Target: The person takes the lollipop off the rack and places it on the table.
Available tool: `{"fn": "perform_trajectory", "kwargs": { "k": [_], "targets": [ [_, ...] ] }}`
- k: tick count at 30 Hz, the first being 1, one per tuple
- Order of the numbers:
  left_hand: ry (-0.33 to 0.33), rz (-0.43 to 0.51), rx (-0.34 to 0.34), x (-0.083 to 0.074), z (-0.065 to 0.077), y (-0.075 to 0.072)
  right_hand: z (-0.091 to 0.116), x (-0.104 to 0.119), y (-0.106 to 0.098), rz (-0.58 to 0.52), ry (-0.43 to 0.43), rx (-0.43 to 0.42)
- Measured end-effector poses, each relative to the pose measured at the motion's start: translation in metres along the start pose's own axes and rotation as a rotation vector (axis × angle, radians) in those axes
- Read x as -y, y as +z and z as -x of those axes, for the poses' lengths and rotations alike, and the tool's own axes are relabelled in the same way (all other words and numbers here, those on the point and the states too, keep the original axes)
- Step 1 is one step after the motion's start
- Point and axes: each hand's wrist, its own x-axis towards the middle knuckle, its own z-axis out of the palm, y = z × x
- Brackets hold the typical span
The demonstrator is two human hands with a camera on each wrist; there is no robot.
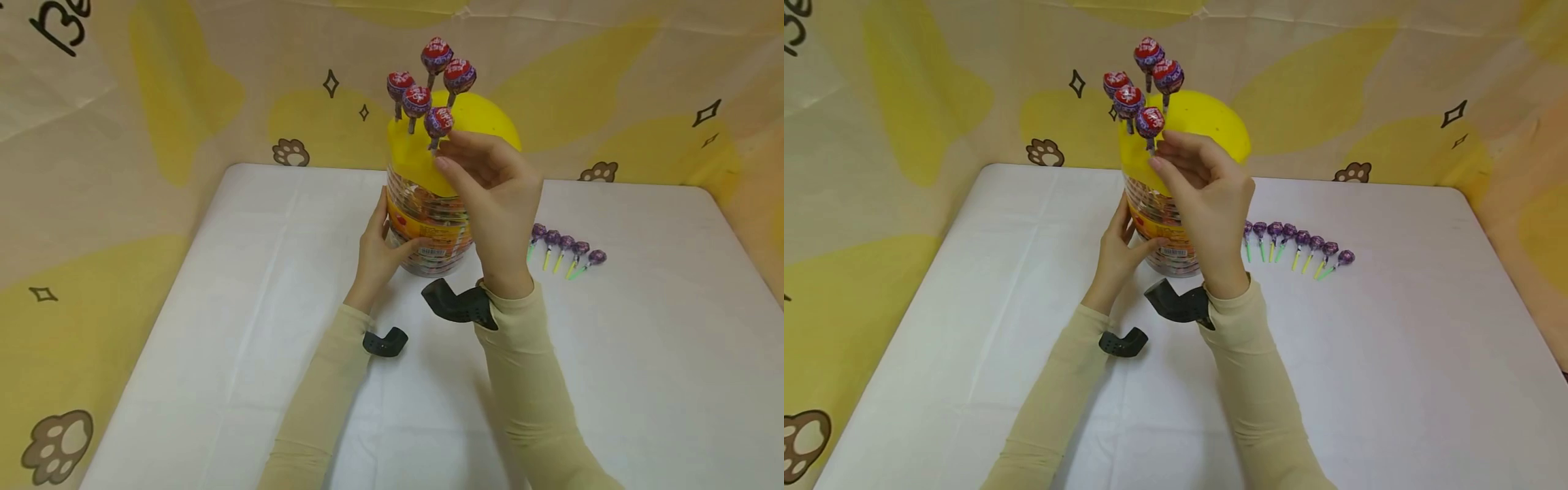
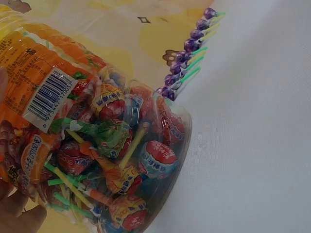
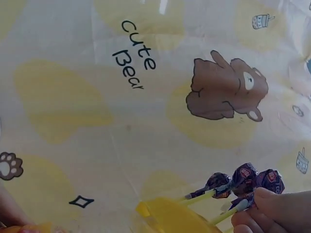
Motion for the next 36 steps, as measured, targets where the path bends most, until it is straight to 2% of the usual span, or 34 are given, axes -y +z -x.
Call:
{"fn": "perform_trajectory", "kwargs": {
  "k": [5,12,25,30,36],
  "targets": [
    [0.005,0.003,0.011,0.0,0.0,0.0,-0.004,0.001,0.003,0.061,-0.038,0.002],
    [0.007,-0.003,0.006,0.002,-0.001,0.0,-0.007,0.0,0.007,0.063,-0.037,0.006],
    [0.023,0.005,-0.003,0.003,-0.001,-0.001,-0.01,-0.002,0.011,0.209,-0.103,0.008],
    [0.036,0.009,-0.009,0.002,0.0,0.0,-0.011,-0.002,0.009,0.187,-0.112,0.015],
    [0.045,0.004,-0.01,0.001,0.0,0.0,-0.013,-0.001,0.009,0.07,-0.079,-0.014]
  ]
}}
